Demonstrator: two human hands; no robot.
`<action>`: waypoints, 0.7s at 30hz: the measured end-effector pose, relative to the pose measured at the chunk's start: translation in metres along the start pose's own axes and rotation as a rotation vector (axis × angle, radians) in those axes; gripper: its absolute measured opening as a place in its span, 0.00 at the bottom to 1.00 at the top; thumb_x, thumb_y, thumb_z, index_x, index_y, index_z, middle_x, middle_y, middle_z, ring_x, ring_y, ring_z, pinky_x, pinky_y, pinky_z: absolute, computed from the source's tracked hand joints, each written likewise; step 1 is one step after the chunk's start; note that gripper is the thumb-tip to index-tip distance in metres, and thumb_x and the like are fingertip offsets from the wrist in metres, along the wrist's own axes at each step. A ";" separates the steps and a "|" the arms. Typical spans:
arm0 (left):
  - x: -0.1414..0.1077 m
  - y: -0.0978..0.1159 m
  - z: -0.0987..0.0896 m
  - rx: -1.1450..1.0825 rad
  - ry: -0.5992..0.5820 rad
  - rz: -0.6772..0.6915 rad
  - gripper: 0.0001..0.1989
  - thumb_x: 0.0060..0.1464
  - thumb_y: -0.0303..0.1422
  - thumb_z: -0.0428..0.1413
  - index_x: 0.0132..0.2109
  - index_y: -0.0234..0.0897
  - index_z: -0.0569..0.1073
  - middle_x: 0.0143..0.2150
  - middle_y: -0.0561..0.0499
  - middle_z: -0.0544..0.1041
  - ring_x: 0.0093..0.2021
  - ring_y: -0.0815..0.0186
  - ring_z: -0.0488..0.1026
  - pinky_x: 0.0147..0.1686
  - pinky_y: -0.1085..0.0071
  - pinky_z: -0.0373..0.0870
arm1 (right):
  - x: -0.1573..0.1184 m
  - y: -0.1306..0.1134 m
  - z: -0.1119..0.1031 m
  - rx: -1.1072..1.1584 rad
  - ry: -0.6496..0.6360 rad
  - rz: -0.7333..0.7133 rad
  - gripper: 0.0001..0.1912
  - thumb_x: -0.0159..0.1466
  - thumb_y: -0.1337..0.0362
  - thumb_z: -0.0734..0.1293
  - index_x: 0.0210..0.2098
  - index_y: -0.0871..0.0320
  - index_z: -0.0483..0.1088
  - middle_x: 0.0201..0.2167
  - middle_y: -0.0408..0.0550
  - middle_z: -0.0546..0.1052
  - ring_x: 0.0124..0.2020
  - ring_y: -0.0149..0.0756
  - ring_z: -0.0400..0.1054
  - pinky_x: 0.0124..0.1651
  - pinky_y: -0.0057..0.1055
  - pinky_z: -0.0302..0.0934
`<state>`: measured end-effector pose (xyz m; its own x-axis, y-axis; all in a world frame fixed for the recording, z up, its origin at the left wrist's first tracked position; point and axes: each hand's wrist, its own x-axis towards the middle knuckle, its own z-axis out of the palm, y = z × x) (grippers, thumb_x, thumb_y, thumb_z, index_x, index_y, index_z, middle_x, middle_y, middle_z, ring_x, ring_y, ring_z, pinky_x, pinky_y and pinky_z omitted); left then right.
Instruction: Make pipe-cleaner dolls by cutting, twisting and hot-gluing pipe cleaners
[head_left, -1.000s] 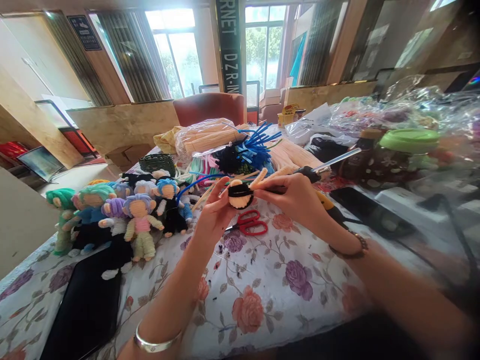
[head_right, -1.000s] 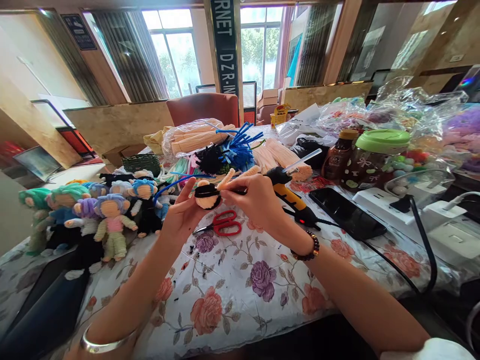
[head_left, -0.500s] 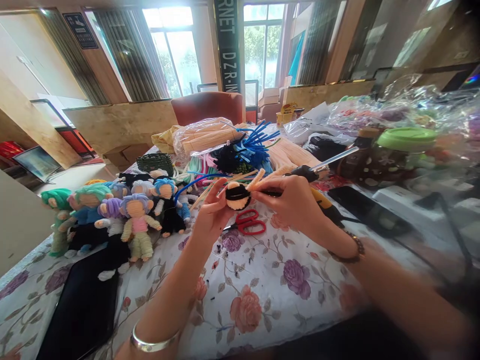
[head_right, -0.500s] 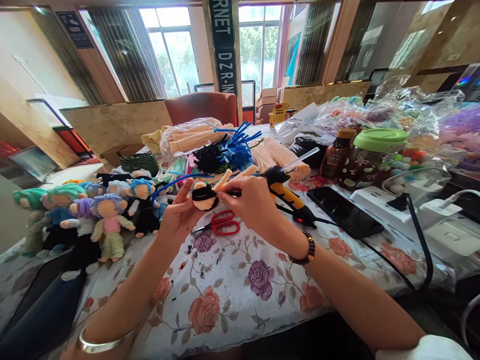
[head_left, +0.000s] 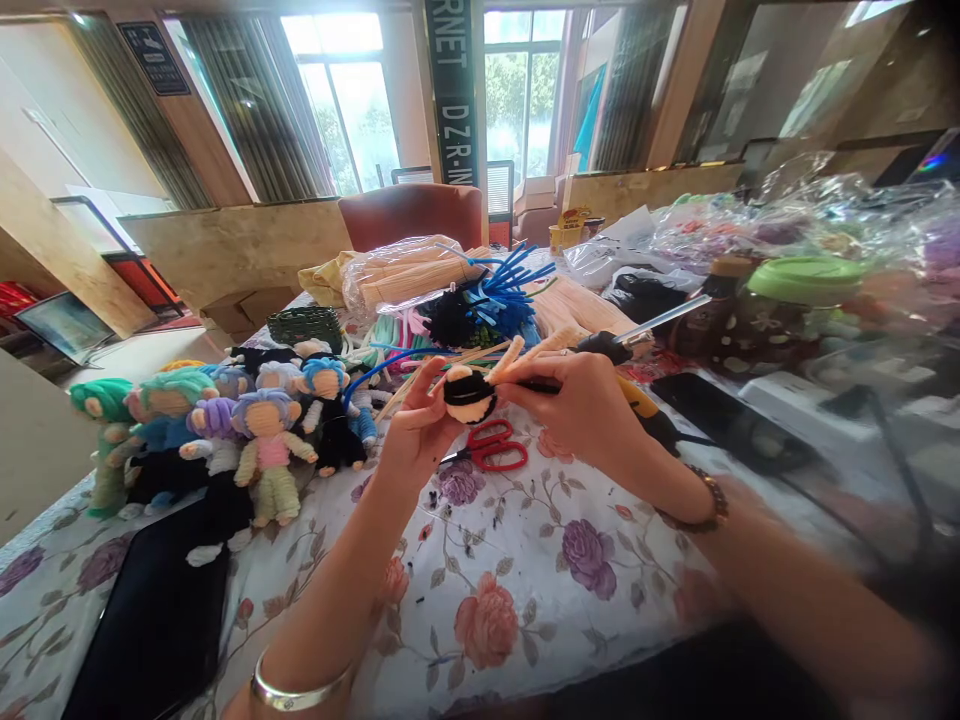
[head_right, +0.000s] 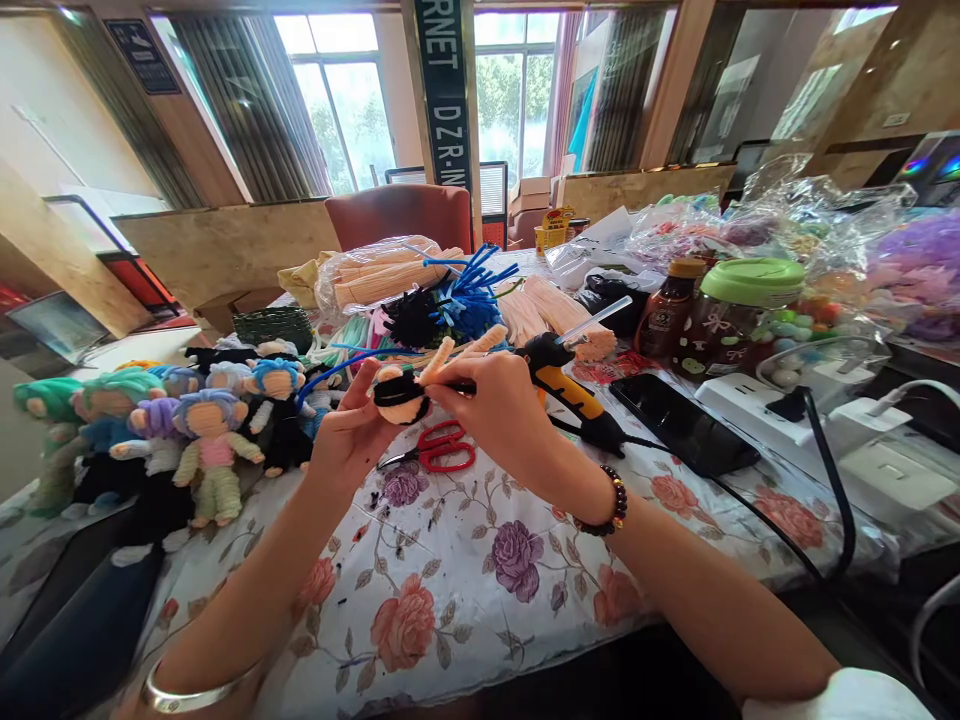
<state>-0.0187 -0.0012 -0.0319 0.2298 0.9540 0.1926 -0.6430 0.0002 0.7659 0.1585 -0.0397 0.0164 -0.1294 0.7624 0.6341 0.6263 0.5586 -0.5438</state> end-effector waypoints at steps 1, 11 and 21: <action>0.000 0.000 0.000 0.008 -0.004 0.006 0.17 0.43 0.21 0.56 0.41 0.42 0.75 0.43 0.50 0.77 0.47 0.58 0.75 0.45 0.60 0.72 | 0.000 0.000 0.000 -0.025 -0.003 0.007 0.05 0.57 0.68 0.69 0.30 0.57 0.79 0.30 0.44 0.81 0.31 0.34 0.74 0.35 0.29 0.64; 0.002 -0.002 0.003 0.091 -0.010 0.079 0.17 0.37 0.23 0.61 0.38 0.43 0.75 0.41 0.53 0.75 0.42 0.63 0.73 0.41 0.65 0.72 | -0.006 -0.002 0.013 -0.421 0.018 -0.024 0.06 0.60 0.66 0.67 0.29 0.58 0.77 0.29 0.48 0.80 0.31 0.37 0.72 0.34 0.30 0.60; 0.000 -0.007 0.013 0.316 -0.096 0.218 0.13 0.42 0.32 0.65 0.39 0.41 0.75 0.42 0.51 0.73 0.42 0.68 0.71 0.43 0.73 0.69 | -0.009 0.015 0.026 -0.622 0.058 -0.156 0.09 0.63 0.68 0.63 0.29 0.61 0.74 0.27 0.51 0.77 0.33 0.39 0.69 0.38 0.32 0.60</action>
<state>-0.0045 -0.0048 -0.0291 0.1900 0.8891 0.4163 -0.4311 -0.3054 0.8490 0.1491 -0.0297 -0.0124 -0.2242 0.6583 0.7185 0.9344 0.3547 -0.0334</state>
